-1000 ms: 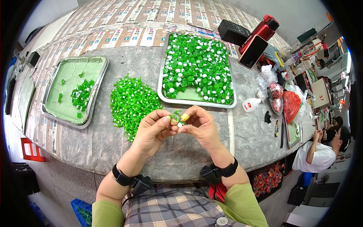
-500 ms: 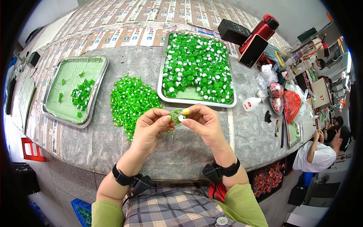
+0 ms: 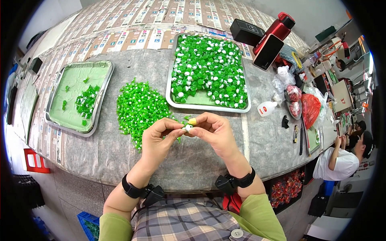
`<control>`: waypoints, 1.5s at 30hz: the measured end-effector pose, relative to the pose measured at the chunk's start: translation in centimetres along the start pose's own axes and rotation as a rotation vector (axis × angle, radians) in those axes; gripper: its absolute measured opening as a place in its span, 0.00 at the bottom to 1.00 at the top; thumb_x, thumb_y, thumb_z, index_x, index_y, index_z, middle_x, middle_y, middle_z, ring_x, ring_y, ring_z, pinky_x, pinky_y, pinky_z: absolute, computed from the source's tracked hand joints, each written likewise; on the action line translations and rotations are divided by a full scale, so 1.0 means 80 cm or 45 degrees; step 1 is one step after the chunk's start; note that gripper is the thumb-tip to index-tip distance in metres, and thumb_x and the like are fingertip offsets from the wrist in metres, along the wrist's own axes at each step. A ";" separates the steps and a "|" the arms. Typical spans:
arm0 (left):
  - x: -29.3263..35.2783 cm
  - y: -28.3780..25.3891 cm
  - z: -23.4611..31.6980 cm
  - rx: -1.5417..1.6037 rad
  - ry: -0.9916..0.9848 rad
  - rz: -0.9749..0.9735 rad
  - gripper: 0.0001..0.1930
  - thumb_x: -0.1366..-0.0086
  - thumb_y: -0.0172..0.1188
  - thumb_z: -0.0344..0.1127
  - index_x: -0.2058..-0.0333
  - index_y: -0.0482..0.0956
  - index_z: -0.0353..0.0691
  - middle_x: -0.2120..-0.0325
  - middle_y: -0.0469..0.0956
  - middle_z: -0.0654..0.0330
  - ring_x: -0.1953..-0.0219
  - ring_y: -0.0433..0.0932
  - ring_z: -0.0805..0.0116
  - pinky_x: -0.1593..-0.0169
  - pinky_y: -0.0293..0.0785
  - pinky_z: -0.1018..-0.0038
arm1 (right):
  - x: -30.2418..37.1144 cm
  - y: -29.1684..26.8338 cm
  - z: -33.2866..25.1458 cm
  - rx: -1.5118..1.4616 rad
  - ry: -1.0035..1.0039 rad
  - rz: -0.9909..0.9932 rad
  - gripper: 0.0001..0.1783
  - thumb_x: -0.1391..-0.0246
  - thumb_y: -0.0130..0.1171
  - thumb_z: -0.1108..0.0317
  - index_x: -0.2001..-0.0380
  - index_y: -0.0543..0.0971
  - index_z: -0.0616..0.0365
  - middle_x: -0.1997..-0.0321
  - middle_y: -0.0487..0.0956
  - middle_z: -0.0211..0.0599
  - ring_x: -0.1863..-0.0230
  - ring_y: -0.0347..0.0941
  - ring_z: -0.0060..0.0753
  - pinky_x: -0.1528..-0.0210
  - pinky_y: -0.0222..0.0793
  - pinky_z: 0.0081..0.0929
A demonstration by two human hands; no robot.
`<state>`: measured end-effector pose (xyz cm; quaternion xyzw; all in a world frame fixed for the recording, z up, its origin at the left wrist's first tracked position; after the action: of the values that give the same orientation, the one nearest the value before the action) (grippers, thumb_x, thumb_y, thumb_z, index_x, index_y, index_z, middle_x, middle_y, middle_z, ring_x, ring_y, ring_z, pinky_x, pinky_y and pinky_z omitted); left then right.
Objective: The person applies glue to small plastic pieces using a squeeze bottle and attaches small components to them by hand.
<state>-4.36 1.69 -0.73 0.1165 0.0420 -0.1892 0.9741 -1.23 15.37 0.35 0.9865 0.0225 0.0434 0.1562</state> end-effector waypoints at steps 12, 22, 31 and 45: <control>-0.004 0.006 0.025 -0.718 0.402 -0.093 0.05 0.55 0.59 0.23 0.76 0.73 0.36 0.80 0.73 0.59 0.76 0.72 0.66 0.71 0.67 0.77 | -0.006 -0.005 0.012 0.001 0.161 -0.090 0.12 0.54 0.53 0.72 0.63 0.73 0.65 0.69 0.75 0.35 0.69 0.72 0.22 0.64 0.69 0.17; -0.015 -0.034 0.005 -0.315 -0.136 0.117 0.03 0.50 0.58 0.25 0.75 0.74 0.34 0.80 0.73 0.66 0.78 0.68 0.83 0.75 0.64 0.87 | -0.017 -0.021 0.009 0.094 0.015 0.064 0.10 0.52 0.52 0.72 0.66 0.72 0.65 0.71 0.75 0.37 0.71 0.73 0.23 0.70 0.69 0.17; -0.029 -0.241 0.075 -0.905 0.234 0.869 0.12 0.48 0.57 0.31 0.65 0.72 0.33 0.73 0.72 0.64 0.71 0.68 0.80 0.67 0.64 0.85 | -0.017 -0.028 0.004 1.250 -0.211 0.155 0.06 0.59 0.55 0.70 0.75 0.73 0.59 0.75 0.74 0.38 0.75 0.70 0.35 0.73 0.64 0.27; -0.012 -0.002 0.013 -0.308 -0.237 -0.155 0.09 0.47 0.55 0.28 0.66 0.73 0.33 0.72 0.75 0.62 0.69 0.72 0.79 0.64 0.68 0.83 | -0.012 -0.027 -0.001 0.663 -0.064 0.087 0.06 0.57 0.56 0.73 0.75 0.71 0.63 0.77 0.74 0.33 0.78 0.69 0.19 0.76 0.66 0.17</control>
<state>-5.27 1.68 0.36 -0.0224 -0.0189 -0.2515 0.9674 -2.23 17.40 -0.32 0.9944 -0.0045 0.0169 -0.1041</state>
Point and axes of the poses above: each hand's wrist, its own x-axis away from the middle knuckle, its own y-axis out of the palm, z = x × y, the point moved 5 cm from there along -x, towards the middle knuckle
